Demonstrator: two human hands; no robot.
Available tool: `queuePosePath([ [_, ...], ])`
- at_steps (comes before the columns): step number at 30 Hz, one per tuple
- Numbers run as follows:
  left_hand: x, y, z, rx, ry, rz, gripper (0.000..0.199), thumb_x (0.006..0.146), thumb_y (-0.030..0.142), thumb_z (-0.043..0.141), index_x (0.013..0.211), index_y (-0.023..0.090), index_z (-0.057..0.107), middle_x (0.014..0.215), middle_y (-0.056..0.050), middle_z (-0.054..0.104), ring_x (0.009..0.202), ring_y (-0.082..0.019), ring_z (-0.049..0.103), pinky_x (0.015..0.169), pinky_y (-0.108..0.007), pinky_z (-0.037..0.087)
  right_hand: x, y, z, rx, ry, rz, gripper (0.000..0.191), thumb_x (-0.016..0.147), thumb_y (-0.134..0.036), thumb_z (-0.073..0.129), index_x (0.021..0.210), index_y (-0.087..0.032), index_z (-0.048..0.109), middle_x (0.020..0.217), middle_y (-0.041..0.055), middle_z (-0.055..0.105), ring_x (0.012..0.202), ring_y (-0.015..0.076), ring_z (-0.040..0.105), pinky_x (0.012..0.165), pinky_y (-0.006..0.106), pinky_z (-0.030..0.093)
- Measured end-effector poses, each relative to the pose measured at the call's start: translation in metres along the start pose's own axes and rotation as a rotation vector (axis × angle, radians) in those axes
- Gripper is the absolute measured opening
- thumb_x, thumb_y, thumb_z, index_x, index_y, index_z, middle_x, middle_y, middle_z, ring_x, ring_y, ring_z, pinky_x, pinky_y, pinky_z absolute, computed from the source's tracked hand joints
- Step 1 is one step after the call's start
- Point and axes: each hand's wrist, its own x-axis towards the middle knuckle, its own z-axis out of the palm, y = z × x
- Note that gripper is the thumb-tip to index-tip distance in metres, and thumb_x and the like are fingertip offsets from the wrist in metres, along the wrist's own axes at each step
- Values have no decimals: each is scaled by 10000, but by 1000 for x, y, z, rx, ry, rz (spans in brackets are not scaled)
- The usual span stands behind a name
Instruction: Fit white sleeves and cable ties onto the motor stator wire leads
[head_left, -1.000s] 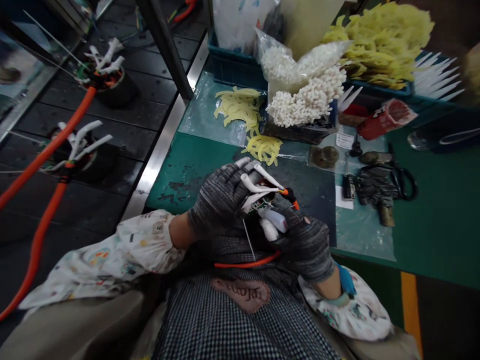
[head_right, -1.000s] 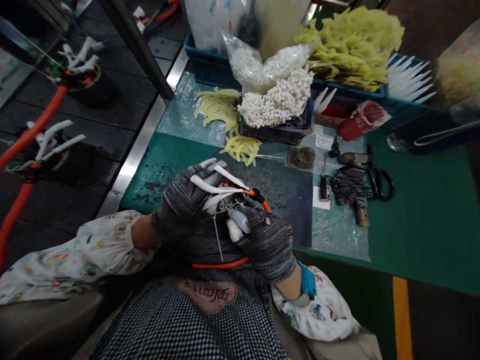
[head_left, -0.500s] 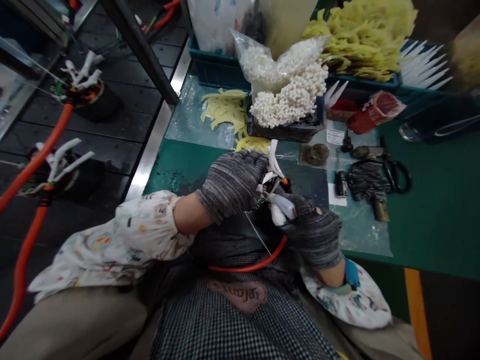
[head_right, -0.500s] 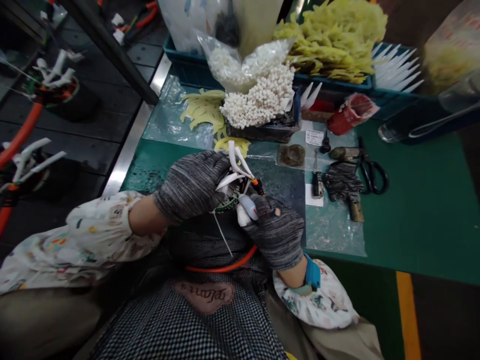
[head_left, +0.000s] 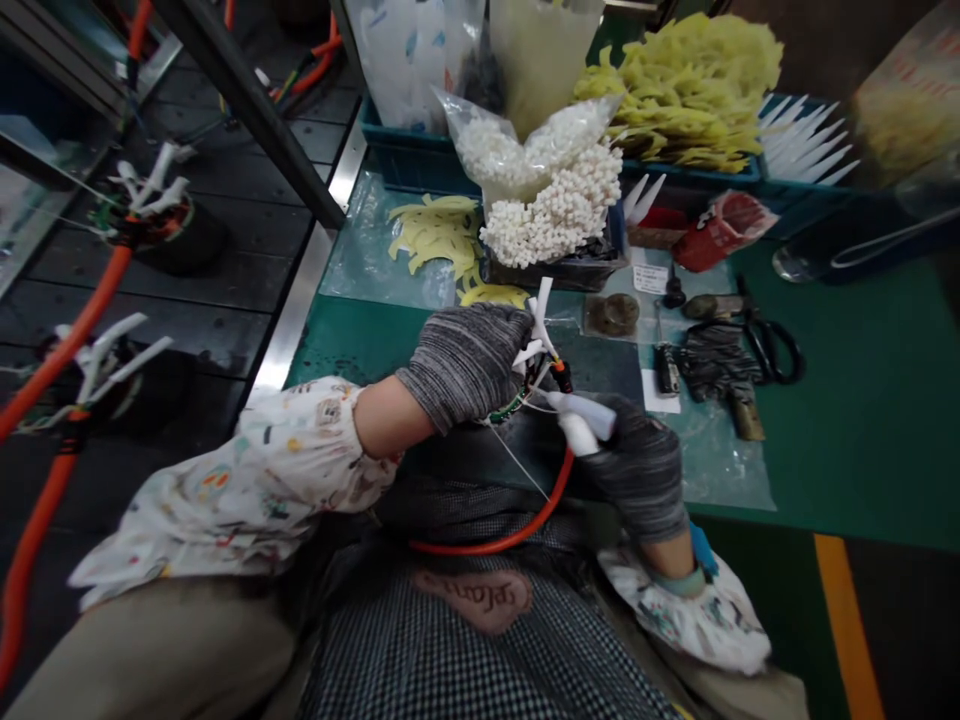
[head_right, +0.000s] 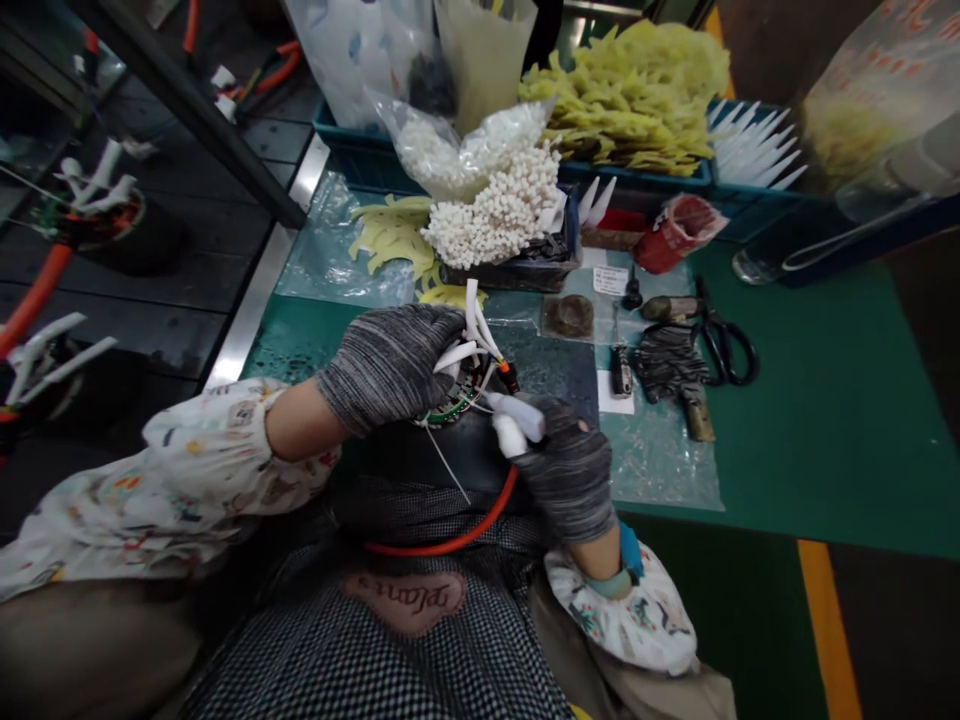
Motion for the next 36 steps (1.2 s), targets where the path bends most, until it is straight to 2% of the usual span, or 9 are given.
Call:
queuePosePath([
  [3, -4, -3, 3, -28, 36, 7, 416, 1051, 371, 656, 1369, 124, 760, 1325, -166, 819, 1204, -361, 804, 1034, -483, 671, 16, 22, -14, 156, -29, 201, 318, 995, -491, 731, 1135, -246, 876, 992, 78, 893, 846, 296, 839, 793, 450, 697],
  [6, -11, -11, 7, -18, 103, 31, 426, 1050, 378, 654, 1405, 166, 756, 1365, -155, 816, 1219, -347, 800, 1048, -463, 665, 49, 50, -11, 193, 60, 204, 329, 979, -467, 719, 1146, -223, 863, 1028, 91, 885, 936, 313, 831, 914, 514, 694],
  [14, -47, -25, 31, 77, 243, 100, 517, 1166, 372, 448, 1607, 161, 616, 1624, -164, 677, 1483, -343, 682, 1233, -484, 570, 129, 113, 53, 165, 109, 53, 531, 1031, -397, 588, 1491, -145, 671, 1559, 203, 705, 1503, 349, 639, 1352, 620, 427],
  [17, -62, -22, 42, 67, 250, 78, 727, 1136, 544, 569, 1716, 122, 448, 1761, -214, 515, 1654, -396, 500, 1326, -526, 481, 114, 99, 45, 56, 221, 11, 596, 1062, -391, 561, 1601, -138, 575, 1673, 243, 599, 1605, 370, 535, 1366, 621, 387],
  [20, -71, -25, 50, 51, 222, 96, 1017, 1046, 703, 673, 1766, 89, 299, 1811, -273, 403, 1703, -476, 387, 1339, -604, 447, 77, 60, 19, 0, 296, -71, 538, 1128, -386, 510, 1617, -174, 578, 1580, 235, 678, 1439, 344, 675, 1209, 544, 548],
  [22, -73, -30, 53, 29, 240, 104, 990, 1052, 684, 674, 1771, 122, 289, 1807, -265, 411, 1705, -473, 385, 1349, -614, 433, 47, 27, 7, -107, 155, -145, 400, 1155, -399, 494, 1367, -199, 768, 1220, 169, 843, 1074, 310, 802, 930, 463, 637],
  [25, -76, -39, 57, -37, 328, 137, 954, 1051, 631, 704, 1765, 128, 320, 1755, -276, 476, 1670, -474, 449, 1358, -598, 444, 10, -16, 10, -217, -93, -295, 409, 1110, -529, 620, 970, -223, 852, 708, 61, 786, 594, 224, 692, 575, 335, 488],
  [31, -93, -43, 66, -122, 543, 170, 814, 1096, 373, 685, 1776, 170, 288, 1701, -225, 560, 1662, -387, 494, 1332, -557, 538, -21, -47, 37, -284, -357, -373, 307, 1103, -227, 577, 1238, -204, 852, 1104, 132, 897, 680, 210, 757, 577, 310, 523],
  [36, -92, -38, 69, -186, 524, 126, 724, 1077, 371, 733, 1694, 151, 424, 1688, -207, 580, 1664, -378, 492, 1360, -533, 520, -20, -37, 49, -242, -423, -325, 270, 1039, -184, 601, 1126, -199, 856, 836, 100, 835, 653, 227, 737, 571, 315, 519],
])
